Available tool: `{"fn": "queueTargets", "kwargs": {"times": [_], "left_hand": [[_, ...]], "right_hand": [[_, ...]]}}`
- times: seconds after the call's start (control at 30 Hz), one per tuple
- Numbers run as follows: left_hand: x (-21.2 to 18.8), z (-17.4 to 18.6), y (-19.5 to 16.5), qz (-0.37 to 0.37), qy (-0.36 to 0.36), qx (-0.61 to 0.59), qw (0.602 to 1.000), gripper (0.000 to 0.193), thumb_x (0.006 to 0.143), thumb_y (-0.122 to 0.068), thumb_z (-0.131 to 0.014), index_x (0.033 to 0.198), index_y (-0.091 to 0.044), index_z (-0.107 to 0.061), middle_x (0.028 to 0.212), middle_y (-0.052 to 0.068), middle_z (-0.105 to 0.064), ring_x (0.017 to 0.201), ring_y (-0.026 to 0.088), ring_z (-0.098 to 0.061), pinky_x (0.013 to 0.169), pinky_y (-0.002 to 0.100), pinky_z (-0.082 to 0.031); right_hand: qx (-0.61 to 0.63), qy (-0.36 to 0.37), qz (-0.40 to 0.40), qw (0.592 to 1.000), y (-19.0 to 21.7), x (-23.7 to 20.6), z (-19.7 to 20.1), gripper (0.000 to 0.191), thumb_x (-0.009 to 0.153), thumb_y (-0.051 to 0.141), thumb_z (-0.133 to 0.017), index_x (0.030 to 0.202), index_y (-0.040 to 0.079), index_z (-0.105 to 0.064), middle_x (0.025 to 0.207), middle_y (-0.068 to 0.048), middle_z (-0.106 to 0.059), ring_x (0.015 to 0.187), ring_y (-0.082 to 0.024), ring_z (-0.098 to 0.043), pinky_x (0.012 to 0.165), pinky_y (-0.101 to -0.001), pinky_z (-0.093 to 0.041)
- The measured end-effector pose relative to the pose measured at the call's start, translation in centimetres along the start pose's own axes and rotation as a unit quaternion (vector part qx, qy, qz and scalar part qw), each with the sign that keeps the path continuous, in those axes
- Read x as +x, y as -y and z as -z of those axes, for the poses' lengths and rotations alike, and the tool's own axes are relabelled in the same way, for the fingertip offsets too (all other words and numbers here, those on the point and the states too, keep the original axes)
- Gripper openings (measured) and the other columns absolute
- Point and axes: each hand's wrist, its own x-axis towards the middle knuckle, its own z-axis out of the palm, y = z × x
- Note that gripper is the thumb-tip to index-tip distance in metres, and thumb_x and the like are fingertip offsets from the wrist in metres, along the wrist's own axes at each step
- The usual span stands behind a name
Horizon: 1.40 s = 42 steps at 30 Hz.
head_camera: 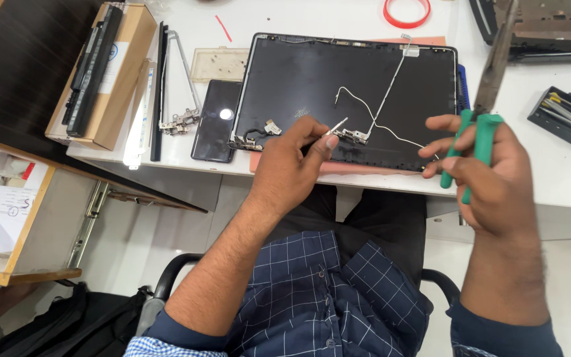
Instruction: The person uses pliers and a screwdriver to adjust and bend a metal hinge bracket attached to a laptop screen. They repeatedly reposition the bracket and apply pressure with the tools to shape the metal.
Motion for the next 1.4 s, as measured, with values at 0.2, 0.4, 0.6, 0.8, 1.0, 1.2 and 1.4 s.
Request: {"fn": "queueTargets", "kwargs": {"times": [0.2,0.4,0.6,0.8,1.0,1.2,1.4], "left_hand": [[0.1,0.8,1.7,0.023,0.012,-0.015,1.000,0.022,0.097,-0.023,-0.071,0.112,-0.007,-0.069,0.095,0.005,-0.075,0.089,0.011,-0.069,0.077,0.028,-0.055],[1.3,-0.9,2.0,-0.113,-0.021,0.061,0.992,0.034,0.086,-0.017,-0.078,0.117,-0.007,-0.068,0.106,0.011,-0.071,0.095,0.028,-0.069,0.079,0.037,-0.056],[4.1,-2.4,1.1,-0.116,0.026,0.193,0.974,0.016,0.089,-0.014,-0.076,0.103,-0.011,-0.069,0.092,0.011,-0.073,0.087,0.037,-0.069,0.069,0.049,-0.052],[5.4,0.5,0.5,-0.135,-0.029,-0.045,0.989,0.015,0.103,-0.021,-0.071,0.104,-0.007,-0.065,0.086,0.005,-0.075,0.076,0.016,-0.072,0.068,0.032,-0.057],[4.5,3.5,-0.1,0.015,-0.077,-0.208,0.975,0.018,0.103,-0.022,-0.068,0.107,-0.004,-0.065,0.081,0.006,-0.067,0.058,0.005,-0.053,0.046,0.020,-0.039],[4.7,3.6,0.2,0.009,-0.079,-0.305,0.949,0.023,0.102,-0.021,-0.069,0.107,-0.001,-0.060,0.095,0.013,-0.075,0.056,0.004,-0.049,0.038,0.020,-0.032],[4.6,4.3,0.6,0.021,-0.077,-0.445,0.892,0.023,0.101,-0.023,-0.069,0.112,-0.004,-0.060,0.104,0.011,-0.073,0.086,0.014,-0.069,0.046,0.021,-0.037]], "right_hand": [[-0.129,0.008,-0.010,0.992,-2.8,0.7,-3.6,0.022,0.092,-0.008,-0.059,0.112,-0.002,-0.053,0.133,-0.019,-0.061,0.096,-0.018,-0.068,0.078,-0.0313,-0.059],[-0.205,0.020,-0.062,0.977,-4.2,0.3,-5.9,0.036,0.094,-0.006,-0.061,0.129,0.001,-0.058,0.103,-0.018,-0.064,0.083,-0.015,-0.066,0.078,-0.0281,-0.057],[-0.101,0.022,-0.012,0.995,-3.5,0.5,-4.7,0.021,0.091,-0.010,-0.054,0.110,-0.002,-0.053,0.140,-0.019,-0.058,0.104,-0.020,-0.070,0.085,-0.0332,-0.061],[-0.058,0.005,0.012,0.998,-1.2,-0.6,-2.8,0.027,0.088,-0.013,-0.052,0.111,0.000,-0.048,0.145,-0.026,-0.056,0.112,-0.029,-0.069,0.087,-0.0407,-0.063],[-0.044,0.067,0.002,0.997,0.0,-1.6,-4.3,0.028,0.087,-0.012,-0.049,0.112,0.001,-0.052,0.148,-0.028,-0.053,0.116,-0.028,-0.068,0.090,-0.0417,-0.064],[-0.079,0.100,-0.025,0.992,-1.5,-0.9,-5.7,0.025,0.088,-0.012,-0.049,0.109,0.000,-0.053,0.149,-0.026,-0.052,0.115,-0.025,-0.067,0.089,-0.0381,-0.062],[-0.085,0.111,-0.026,0.990,-1.5,-0.9,-5.7,0.026,0.086,-0.011,-0.049,0.108,0.003,-0.052,0.149,-0.026,-0.054,0.112,-0.024,-0.068,0.089,-0.0381,-0.061]]}}
